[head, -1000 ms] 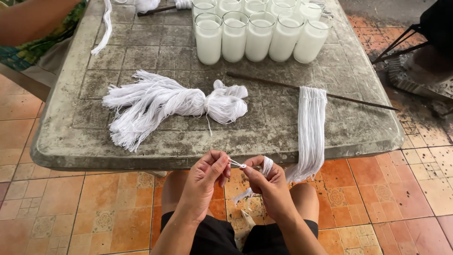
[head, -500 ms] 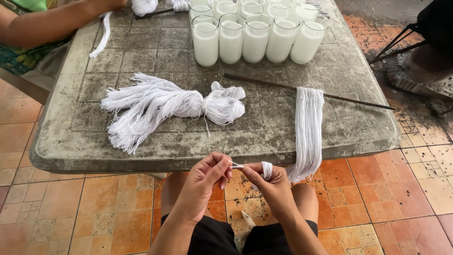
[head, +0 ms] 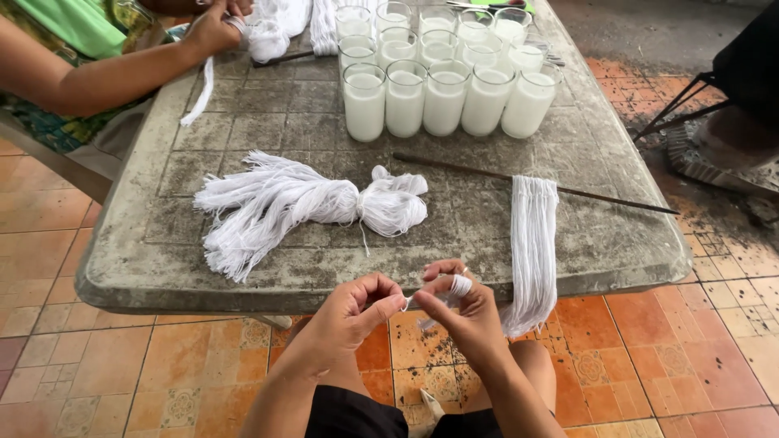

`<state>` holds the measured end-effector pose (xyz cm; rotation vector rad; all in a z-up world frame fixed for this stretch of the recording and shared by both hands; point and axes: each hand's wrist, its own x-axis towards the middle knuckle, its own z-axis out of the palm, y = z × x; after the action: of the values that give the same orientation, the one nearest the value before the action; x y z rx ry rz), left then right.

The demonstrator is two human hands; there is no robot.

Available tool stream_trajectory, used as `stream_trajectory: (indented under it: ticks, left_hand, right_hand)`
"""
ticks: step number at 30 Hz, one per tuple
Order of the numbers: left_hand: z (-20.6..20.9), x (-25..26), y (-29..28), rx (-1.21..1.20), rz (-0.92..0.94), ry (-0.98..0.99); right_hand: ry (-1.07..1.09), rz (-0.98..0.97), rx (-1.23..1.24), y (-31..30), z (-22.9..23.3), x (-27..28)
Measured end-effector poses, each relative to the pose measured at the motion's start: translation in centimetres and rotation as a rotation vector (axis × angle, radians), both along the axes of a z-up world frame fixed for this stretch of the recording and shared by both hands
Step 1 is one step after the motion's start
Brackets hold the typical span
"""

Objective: Tying white cotton wicks onto a metal rod in preparation for candle making.

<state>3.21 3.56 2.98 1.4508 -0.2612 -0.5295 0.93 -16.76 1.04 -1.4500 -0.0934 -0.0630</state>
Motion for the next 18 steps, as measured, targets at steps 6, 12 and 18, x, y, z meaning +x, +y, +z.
stream_trajectory:
  ticks: [6, 12, 18]
  left_hand:
    - [-0.2, -0.3, 0.1, 0.096, -0.016, -0.049]
    - [-0.3, -0.1, 0.8, 0.135, 0.003, -0.051]
    - [0.4, -0.2, 1.2, 0.228, 0.019, -0.094]
  right_hand:
    - [0.144, 0.187, -0.063, 0.8, 2.7, -0.1]
    - [0.002, 0.158, -0.042, 0.6, -1.9, 0.8]
    - [0.203, 0.282, -0.177, -0.3, -1.7, 0.2]
